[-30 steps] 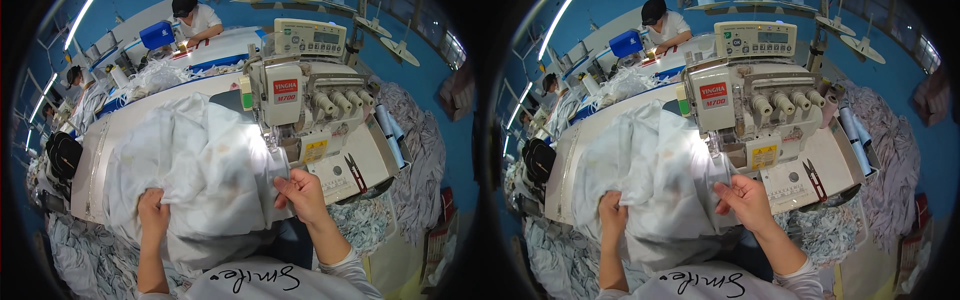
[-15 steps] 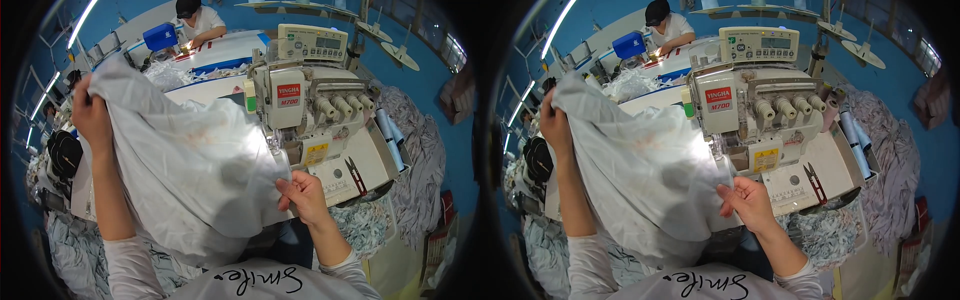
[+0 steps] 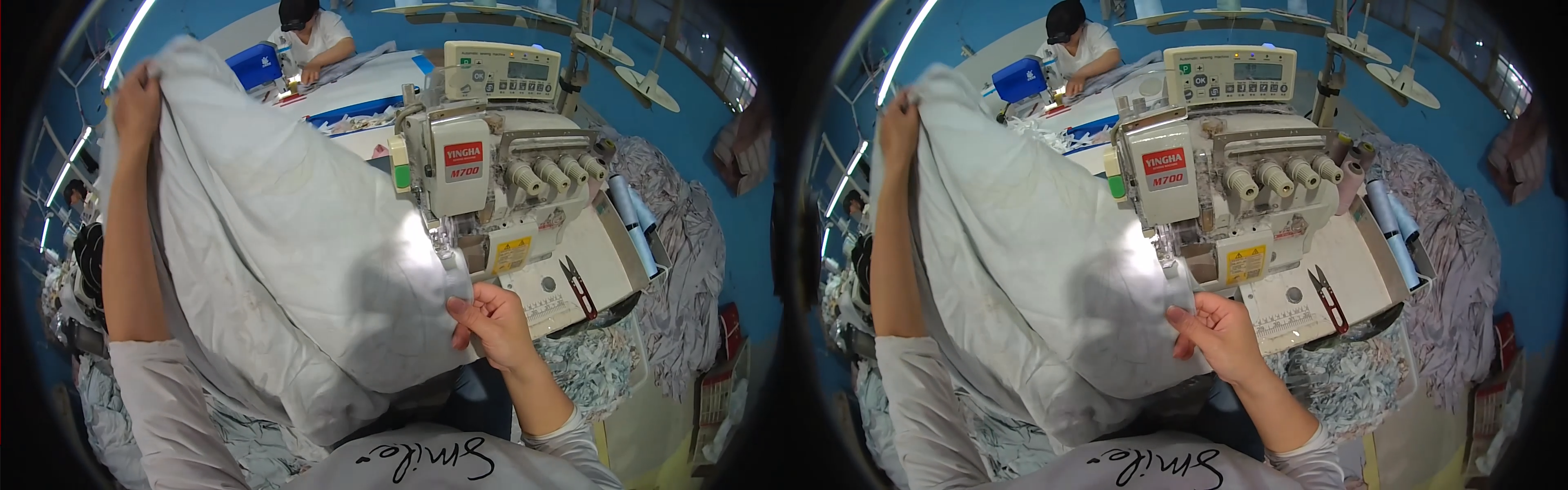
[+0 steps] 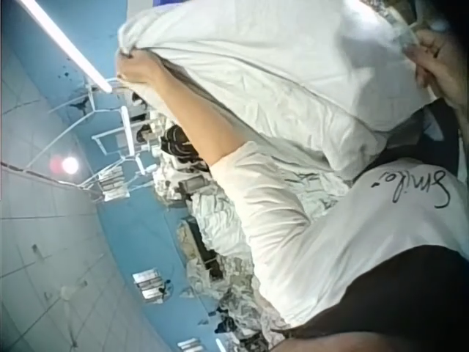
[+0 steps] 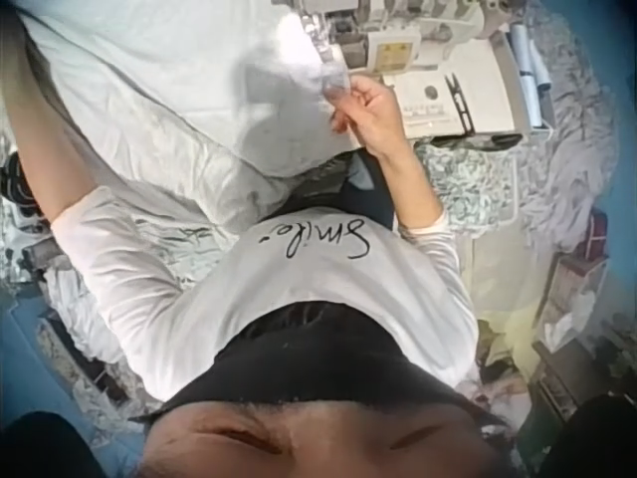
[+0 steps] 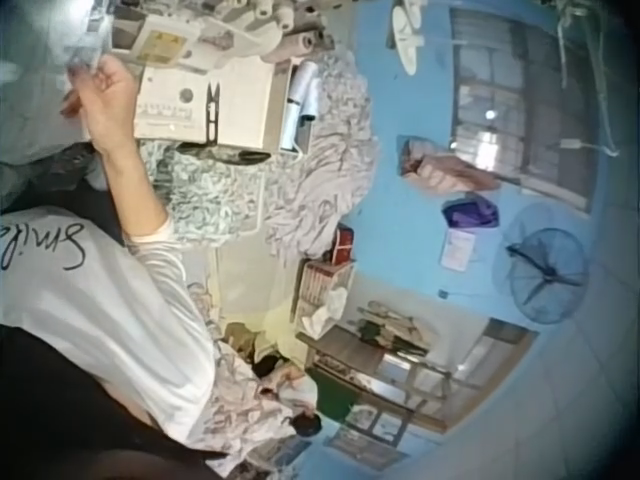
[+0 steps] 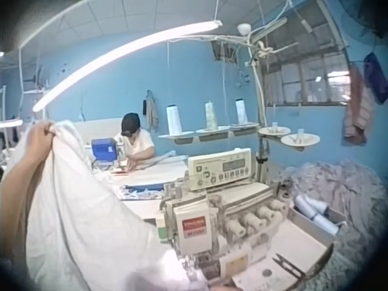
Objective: Sewing fabric edges using an industrial sewing machine to assemble pillowcases.
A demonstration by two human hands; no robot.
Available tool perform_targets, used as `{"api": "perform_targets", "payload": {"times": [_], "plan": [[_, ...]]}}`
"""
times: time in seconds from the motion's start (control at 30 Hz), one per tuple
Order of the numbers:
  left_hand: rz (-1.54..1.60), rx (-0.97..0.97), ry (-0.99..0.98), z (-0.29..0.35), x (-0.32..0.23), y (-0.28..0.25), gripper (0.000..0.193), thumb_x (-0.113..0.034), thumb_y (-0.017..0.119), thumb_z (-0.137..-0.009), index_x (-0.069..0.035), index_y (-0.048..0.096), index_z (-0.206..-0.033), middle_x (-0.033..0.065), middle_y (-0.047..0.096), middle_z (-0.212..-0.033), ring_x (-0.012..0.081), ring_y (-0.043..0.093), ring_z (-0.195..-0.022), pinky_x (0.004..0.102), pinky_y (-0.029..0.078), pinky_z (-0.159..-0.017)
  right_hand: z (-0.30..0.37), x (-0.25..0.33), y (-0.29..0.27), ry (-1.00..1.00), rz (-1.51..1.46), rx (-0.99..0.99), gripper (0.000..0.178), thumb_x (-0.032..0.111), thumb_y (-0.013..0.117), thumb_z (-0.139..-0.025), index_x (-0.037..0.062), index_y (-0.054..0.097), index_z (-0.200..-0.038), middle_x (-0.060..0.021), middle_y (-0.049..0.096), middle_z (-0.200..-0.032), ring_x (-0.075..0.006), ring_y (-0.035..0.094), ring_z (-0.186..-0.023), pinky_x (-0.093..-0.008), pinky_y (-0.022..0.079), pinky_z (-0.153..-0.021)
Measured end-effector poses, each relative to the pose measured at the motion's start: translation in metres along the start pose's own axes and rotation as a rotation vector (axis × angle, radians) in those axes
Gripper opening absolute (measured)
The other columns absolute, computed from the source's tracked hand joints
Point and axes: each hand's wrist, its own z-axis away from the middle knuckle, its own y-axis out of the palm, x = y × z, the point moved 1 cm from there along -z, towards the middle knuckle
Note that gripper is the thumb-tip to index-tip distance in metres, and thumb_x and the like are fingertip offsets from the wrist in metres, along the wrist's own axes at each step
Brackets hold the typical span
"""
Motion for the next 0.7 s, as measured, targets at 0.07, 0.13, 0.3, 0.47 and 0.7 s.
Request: {"api": "perform_targets", "payload": {"times": [0.07, 0.13, 0.3, 0.47, 0.7], "plan": [[0.175, 0.165, 0.108, 0.052, 0.022, 0.021, 0.052, -0.028, 0.068, -0.081, -0.004, 0.053, -0.125, 0.0187, 0.054, -0.125, 0.0316, 0.052, -0.116, 0.0385, 0.041, -0.096, 0.000, 0.000, -0.001, -0.004, -0.009, -0.002, 0.018, 0.016, 0.066, -0.087, -0.0013, 0.062, -0.087, -0.0033, 0.061, -0.062, -0.0096, 0.057, -0.047, -0.0217, 0.047, -0.045], [0.372, 0.664, 0.010, 0.147, 0.002, -0.003, 0.081, -0.035, 0.081, -0.067, -0.001, 0.045, -0.131, 0.0187, 0.045, -0.134, 0.0333, 0.042, -0.125, 0.0403, 0.033, -0.104, -0.003, 0.000, -0.004, 0.003, 0.018, -0.031, 0.019, 0.016, 0.067, -0.087, -0.0014, 0.061, -0.087, -0.0036, 0.061, -0.062, -0.0099, 0.058, -0.047, -0.0219, 0.047, -0.045], [0.284, 1.163, -0.153, 0.317, -0.056, -0.126, 0.033, -0.008, 0.076, -0.063, -0.002, 0.064, -0.093, 0.0167, 0.064, -0.093, 0.0355, 0.061, -0.087, 0.0389, 0.048, -0.075, -0.003, -0.001, -0.001, 0.011, 0.029, -0.043, 0.021, 0.019, 0.067, -0.087, -0.0012, 0.061, -0.087, -0.0037, 0.060, -0.060, -0.0098, 0.058, -0.047, -0.0220, 0.047, -0.045], [0.294, 0.570, -0.122, 0.297, -0.055, -0.115, 0.018, 0.004, 0.063, -0.074, 0.000, 0.061, -0.091, 0.0162, 0.059, -0.076, 0.0313, 0.058, -0.067, 0.0357, 0.046, -0.062, -0.003, -0.006, -0.004, -0.010, -0.002, -0.026, 0.022, 0.021, 0.066, -0.088, -0.0007, 0.061, -0.087, -0.0037, 0.061, -0.060, -0.0096, 0.057, -0.047, -0.0216, 0.046, -0.045], [0.356, 0.028, -0.218, 0.193, -0.045, -0.075, 0.011, -0.011, 0.055, -0.089, -0.003, 0.063, -0.093, 0.0074, 0.061, -0.071, 0.0140, 0.055, -0.062, 0.0288, 0.044, -0.059, -0.002, -0.002, -0.001, -0.022, 0.014, -0.023, 0.023, 0.023, 0.066, -0.089, 0.0001, 0.061, -0.086, -0.0039, 0.060, -0.057, -0.0095, 0.056, -0.046, -0.0214, 0.045, -0.045]]}}
